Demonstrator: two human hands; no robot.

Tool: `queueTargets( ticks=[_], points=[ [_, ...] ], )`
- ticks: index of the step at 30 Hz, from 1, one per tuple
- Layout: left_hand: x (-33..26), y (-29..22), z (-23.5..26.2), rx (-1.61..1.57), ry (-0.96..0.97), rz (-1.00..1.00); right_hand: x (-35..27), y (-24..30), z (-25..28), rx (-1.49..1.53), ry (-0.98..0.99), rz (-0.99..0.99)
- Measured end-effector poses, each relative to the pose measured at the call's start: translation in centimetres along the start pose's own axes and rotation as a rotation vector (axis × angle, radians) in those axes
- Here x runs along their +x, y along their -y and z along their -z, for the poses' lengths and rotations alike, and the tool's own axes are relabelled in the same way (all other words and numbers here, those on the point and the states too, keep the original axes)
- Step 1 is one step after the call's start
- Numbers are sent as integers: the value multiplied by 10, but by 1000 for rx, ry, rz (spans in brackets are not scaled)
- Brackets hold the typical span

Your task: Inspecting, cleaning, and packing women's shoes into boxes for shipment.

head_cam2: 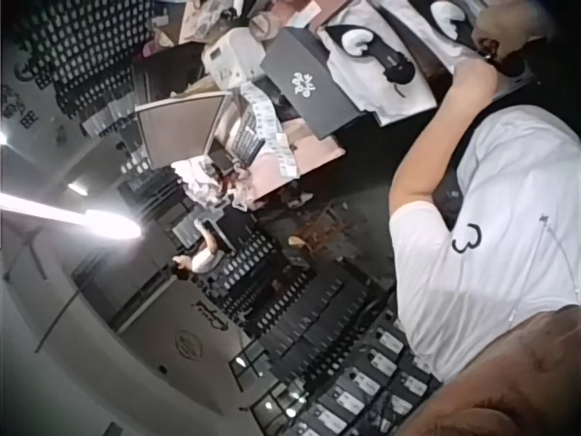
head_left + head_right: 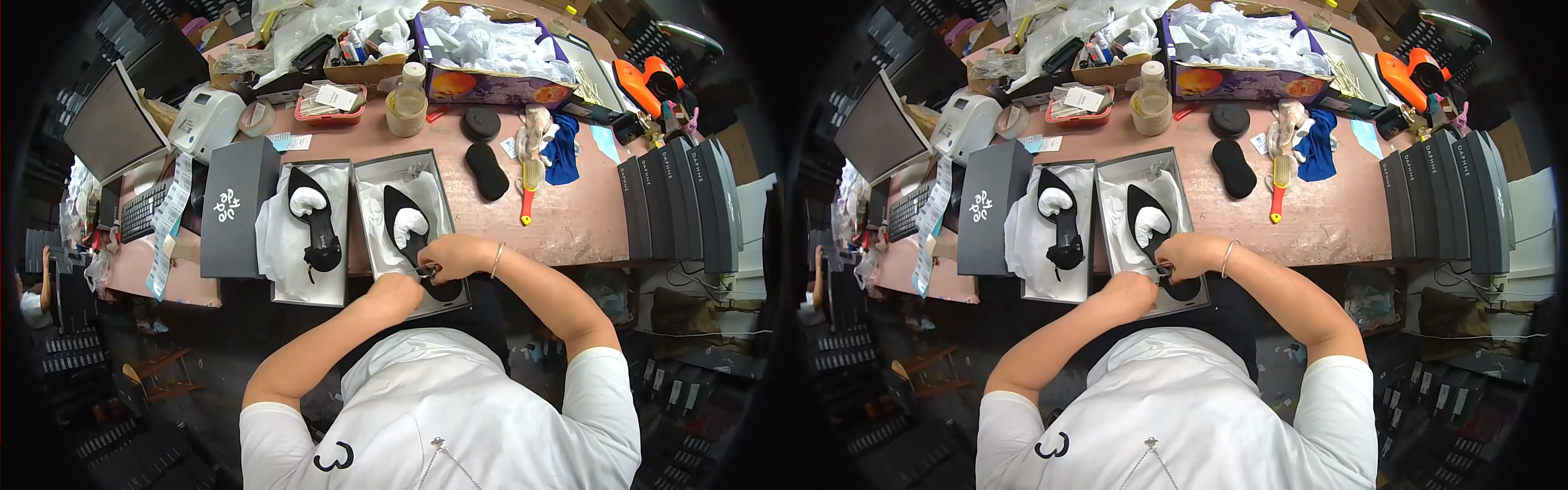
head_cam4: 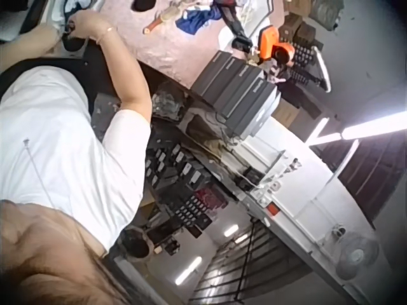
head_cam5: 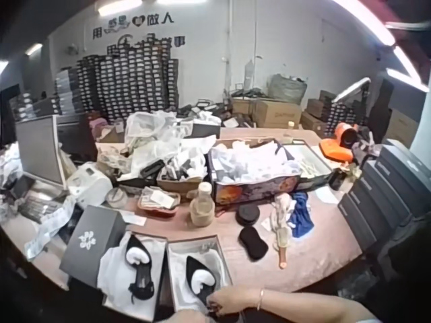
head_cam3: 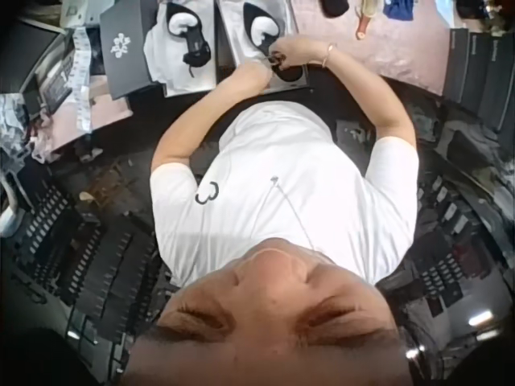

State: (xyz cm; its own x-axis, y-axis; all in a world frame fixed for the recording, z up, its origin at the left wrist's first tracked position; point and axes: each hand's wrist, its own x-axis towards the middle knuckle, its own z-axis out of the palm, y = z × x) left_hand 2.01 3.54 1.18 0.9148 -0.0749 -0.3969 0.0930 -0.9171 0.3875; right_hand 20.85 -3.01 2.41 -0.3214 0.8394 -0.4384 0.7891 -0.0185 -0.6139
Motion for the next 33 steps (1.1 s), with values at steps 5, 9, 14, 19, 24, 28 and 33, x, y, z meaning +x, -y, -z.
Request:
queueTargets(
  ticks=[5,9,14,19,24,28,33],
  points=[
    [28,-3,-34,150,146,149,-26,-17,-10,479,-268,-79],
    [25,4,-43,75,82,99,-53,-2,-18,1380,-368,-215],
    [-24,2,57,-737,-299,211,-67,-4,-40,1739,-562,-41],
    [6,-25,17,-1575,-488,271,-58,20,-35,1521,-596,-30],
    [19,-39,6,-1872,-719,193,-48,30,-39,1163,-738,9],
    [23,-26,-3,-1695,-632,101,-60,29,-29,1434,-553,-23],
    [6,-22,-4,-2055,-659,59,-50,3,-23,1614,-665,-9]
  ],
)
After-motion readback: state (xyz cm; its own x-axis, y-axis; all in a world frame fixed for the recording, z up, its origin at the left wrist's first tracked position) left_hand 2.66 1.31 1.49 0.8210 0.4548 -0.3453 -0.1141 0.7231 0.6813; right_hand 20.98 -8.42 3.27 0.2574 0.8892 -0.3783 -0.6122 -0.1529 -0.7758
